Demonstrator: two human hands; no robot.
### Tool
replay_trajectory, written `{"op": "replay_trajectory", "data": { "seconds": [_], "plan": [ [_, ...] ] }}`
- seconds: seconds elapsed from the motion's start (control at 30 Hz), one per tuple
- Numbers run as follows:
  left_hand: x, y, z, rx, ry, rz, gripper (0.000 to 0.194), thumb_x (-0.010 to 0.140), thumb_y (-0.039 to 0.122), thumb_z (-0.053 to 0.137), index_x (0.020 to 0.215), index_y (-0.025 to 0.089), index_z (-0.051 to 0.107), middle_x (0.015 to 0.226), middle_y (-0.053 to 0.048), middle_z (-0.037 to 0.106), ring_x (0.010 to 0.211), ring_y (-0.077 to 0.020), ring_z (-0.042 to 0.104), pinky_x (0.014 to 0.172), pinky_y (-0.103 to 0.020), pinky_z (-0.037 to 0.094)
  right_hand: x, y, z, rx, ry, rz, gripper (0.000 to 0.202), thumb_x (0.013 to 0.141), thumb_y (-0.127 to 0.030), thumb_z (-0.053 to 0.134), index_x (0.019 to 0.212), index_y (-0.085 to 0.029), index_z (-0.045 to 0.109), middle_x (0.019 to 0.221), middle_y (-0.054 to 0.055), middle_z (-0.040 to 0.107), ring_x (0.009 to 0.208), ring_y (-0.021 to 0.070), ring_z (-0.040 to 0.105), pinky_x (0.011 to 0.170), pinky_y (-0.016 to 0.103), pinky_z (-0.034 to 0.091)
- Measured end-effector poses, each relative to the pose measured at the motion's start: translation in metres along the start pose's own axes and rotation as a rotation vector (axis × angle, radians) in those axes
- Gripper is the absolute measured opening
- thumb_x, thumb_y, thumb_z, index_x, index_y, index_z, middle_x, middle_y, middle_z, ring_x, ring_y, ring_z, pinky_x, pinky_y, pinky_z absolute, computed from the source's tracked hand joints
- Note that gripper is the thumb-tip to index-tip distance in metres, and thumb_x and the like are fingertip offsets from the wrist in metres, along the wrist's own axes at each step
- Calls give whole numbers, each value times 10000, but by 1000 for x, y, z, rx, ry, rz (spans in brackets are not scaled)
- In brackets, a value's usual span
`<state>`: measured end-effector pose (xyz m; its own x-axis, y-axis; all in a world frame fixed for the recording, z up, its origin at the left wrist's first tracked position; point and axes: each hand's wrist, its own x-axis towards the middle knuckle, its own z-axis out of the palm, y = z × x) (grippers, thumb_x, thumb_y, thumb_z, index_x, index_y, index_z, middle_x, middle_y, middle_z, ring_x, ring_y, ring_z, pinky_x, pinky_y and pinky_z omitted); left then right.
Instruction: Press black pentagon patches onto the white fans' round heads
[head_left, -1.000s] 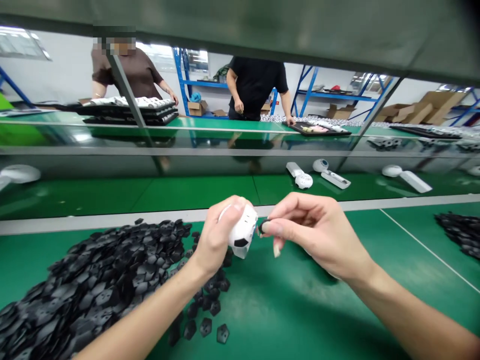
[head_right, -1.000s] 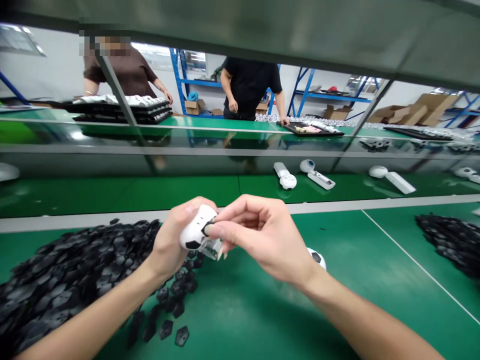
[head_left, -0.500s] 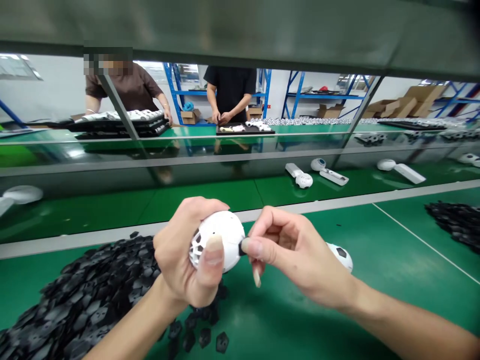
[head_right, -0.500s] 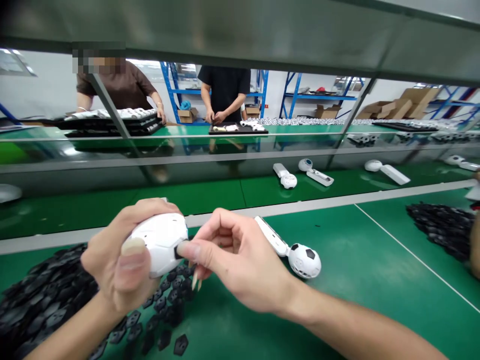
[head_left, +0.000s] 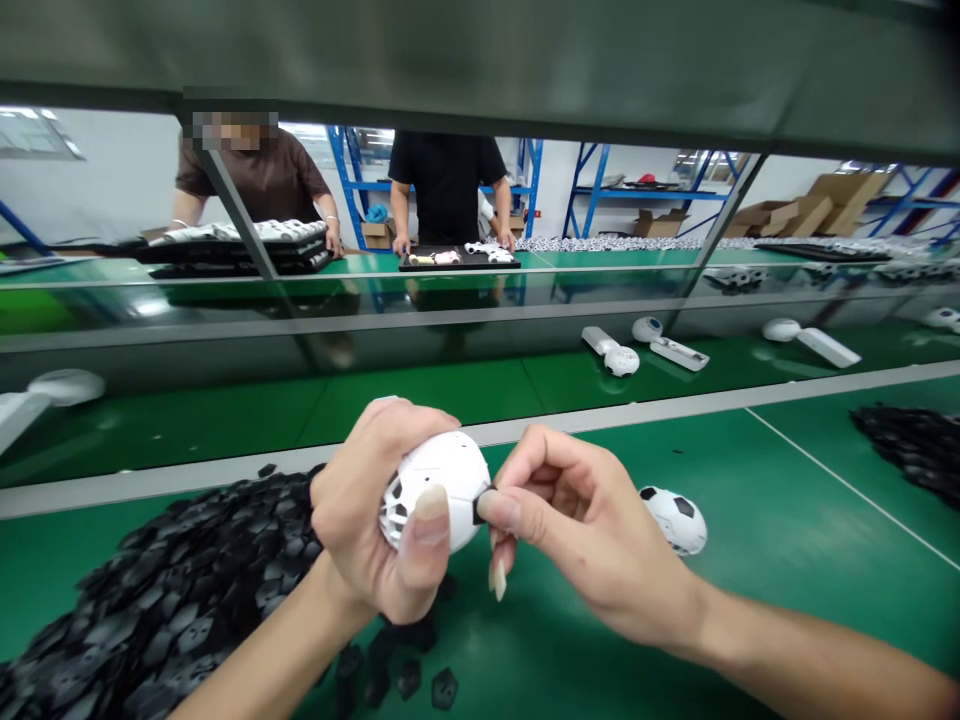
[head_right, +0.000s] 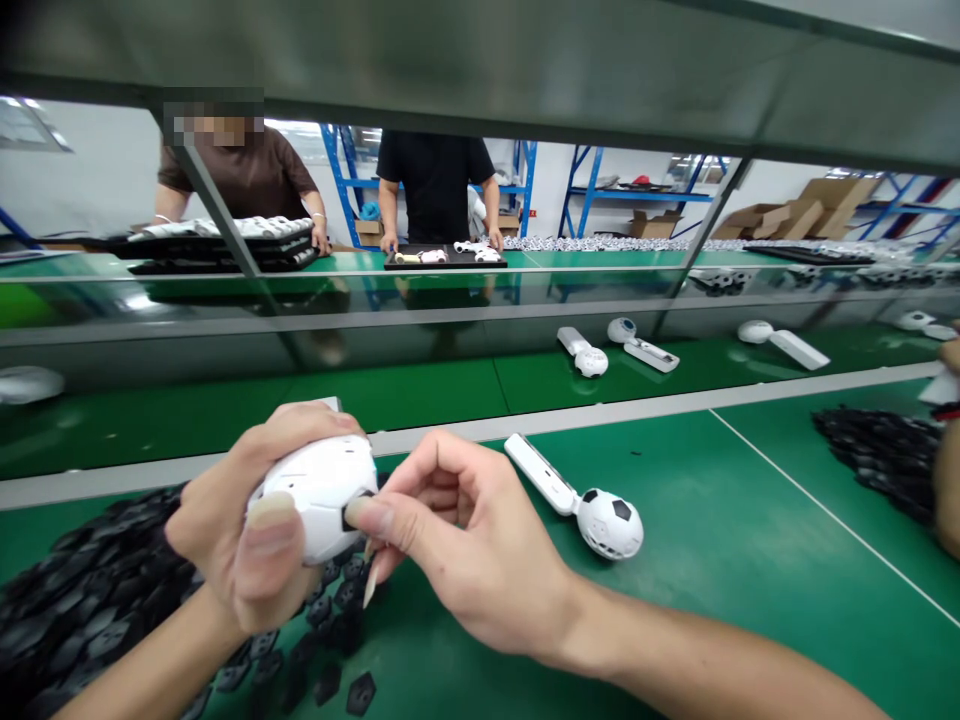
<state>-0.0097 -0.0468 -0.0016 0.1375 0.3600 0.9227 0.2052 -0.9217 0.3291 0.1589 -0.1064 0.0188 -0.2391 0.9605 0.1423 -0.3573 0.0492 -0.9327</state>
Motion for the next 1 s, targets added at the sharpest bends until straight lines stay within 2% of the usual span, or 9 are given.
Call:
{"op": "replay_trajectory", "data": {
  "seconds": [0.17, 0.3, 0.4, 0.57, 0.67, 0.73, 0.9, 1.0],
  "plan": [
    [0, -2, 2, 11, 18, 102, 252, 1005, 387, 522, 1117, 257, 707, 801, -48, 675, 673, -252, 615, 657, -432, 429, -1, -1, 2, -8, 27, -8, 465, 711, -467, 995, 743, -186, 627, 648, -26, 686, 558, 136, 691, 555, 244, 569],
    [5, -1, 2, 29, -6, 150, 234, 973, 378, 551, 1103, 253, 701, 768, -45, 659, 631, -251, 611, 629, -449, 418, 0, -3, 1, 58, 29, 100, 501, 591, -426, 1053, 680, -173, 630, 625, -20, 702, 541, 136, 694, 534, 229, 565],
    [11, 5, 1, 53, -43, 192, 184, 918, 327, 578, 1048, 245, 679, 716, -26, 628, 576, -236, 583, 590, -439, 379, 4, -6, -3, 138, -41, 196, 517, 562, -398, 1066, 686, -161, 624, 632, -12, 727, 561, 129, 717, 560, 208, 584],
    [18, 20, -4, 62, -140, 112, 149, 869, 276, 585, 998, 239, 649, 708, -36, 620, 561, -215, 526, 578, -409, 356, 10, -8, -14, 211, -169, 341, 617, 583, -330, 1066, 799, -196, 504, 620, -42, 739, 526, 127, 725, 540, 181, 583],
    [19, 27, -5, 81, -155, 83, 148, 856, 256, 592, 995, 258, 643, 685, -25, 625, 549, -216, 521, 579, -402, 361, 13, -6, -20, 213, -239, 378, 676, 602, -327, 1060, 856, -222, 443, 620, -47, 750, 506, 138, 727, 529, 186, 588],
    [19, 30, -5, 85, -142, 81, 121, 858, 250, 592, 964, 259, 647, 681, -23, 635, 550, -219, 538, 573, -399, 373, 12, -5, -20, 198, -254, 349, 670, 619, -333, 1056, 901, -224, 459, 641, -44, 763, 518, 143, 735, 542, 203, 606],
    [20, 31, -2, 83, -128, -36, 59, 851, 256, 604, 851, 249, 663, 642, 1, 659, 537, -183, 580, 573, -371, 416, 3, -3, -13, 92, -83, 155, 587, 699, -316, 1027, 924, -230, 492, 653, -88, 719, 576, 125, 732, 611, 215, 626],
    [16, 33, -1, 42, -107, -115, 74, 867, 264, 607, 827, 236, 664, 608, 13, 629, 496, -150, 531, 552, -347, 381, -1, 2, -12, -1, -58, 33, 499, 777, -306, 982, 950, -242, 518, 691, -89, 703, 605, 111, 713, 624, 203, 596]
  ]
}}
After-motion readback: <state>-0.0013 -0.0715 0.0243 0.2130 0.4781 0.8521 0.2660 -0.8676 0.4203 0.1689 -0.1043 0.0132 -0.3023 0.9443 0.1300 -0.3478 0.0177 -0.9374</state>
